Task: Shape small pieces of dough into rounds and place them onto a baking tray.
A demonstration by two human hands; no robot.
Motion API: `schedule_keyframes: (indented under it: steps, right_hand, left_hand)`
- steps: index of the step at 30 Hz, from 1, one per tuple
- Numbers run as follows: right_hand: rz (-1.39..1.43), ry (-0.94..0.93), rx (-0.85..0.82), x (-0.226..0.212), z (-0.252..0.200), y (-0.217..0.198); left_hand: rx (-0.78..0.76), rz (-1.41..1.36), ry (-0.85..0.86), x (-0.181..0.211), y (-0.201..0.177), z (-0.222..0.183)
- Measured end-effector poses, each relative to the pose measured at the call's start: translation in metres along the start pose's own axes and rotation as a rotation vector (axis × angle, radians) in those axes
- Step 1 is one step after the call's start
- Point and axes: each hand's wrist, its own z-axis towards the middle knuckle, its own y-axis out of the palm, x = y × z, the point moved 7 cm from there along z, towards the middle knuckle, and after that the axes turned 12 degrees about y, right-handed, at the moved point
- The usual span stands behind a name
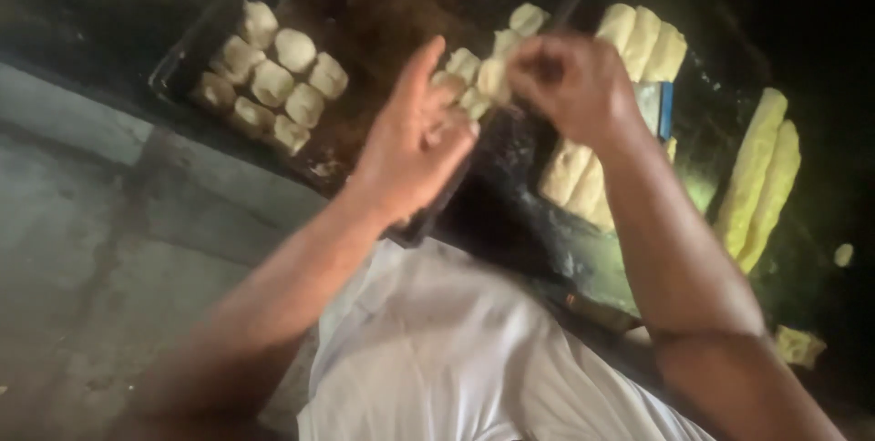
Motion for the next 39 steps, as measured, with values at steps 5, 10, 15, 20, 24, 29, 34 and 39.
schedule_keyframes:
  steps: [5,10,15,20,24,29,34,39]
  right_hand:
    - [-0.335,0.013,0.118,-0.008,0.067,0.032]
    - [-0.675,0.449,-0.169,0.009,0.056,0.04]
    - [-0.015,-0.069,0.342,0.003,-0.023,-0.031]
    - [-0.049,0.092,0.323,0.062,-0.114,-0.03]
    - [-0.09,0.16,0.409,0.143,-0.212,-0.043]
    - [-0.175,0.48,0.574,0.329,-0.365,-0.108]
    - [-0.708,0.72,0.566,0.383,-0.427,-0.155]
    - [-0.411,1.061,0.188,0.421,-0.455,-0.154]
  left_hand:
    - [0.018,0.249,0.131,0.005,-0.054,0.038]
    - [-0.039,0.557,0.302,-0.01,-0.046,0.084]
    - [-0.218,0.678,0.466,-0.042,-0.006,0.125]
    - [-0.34,0.747,0.512,-0.071,0.02,0.14]
    - [-0.454,0.85,0.141,-0.062,0.03,0.138]
    - [-0.391,0.514,0.214,-0.24,-0.008,0.163]
    - [-0.263,0.614,0.572,0.008,0.13,0.094]
    - [-0.425,0.725,0.669,0.048,0.227,0.031]
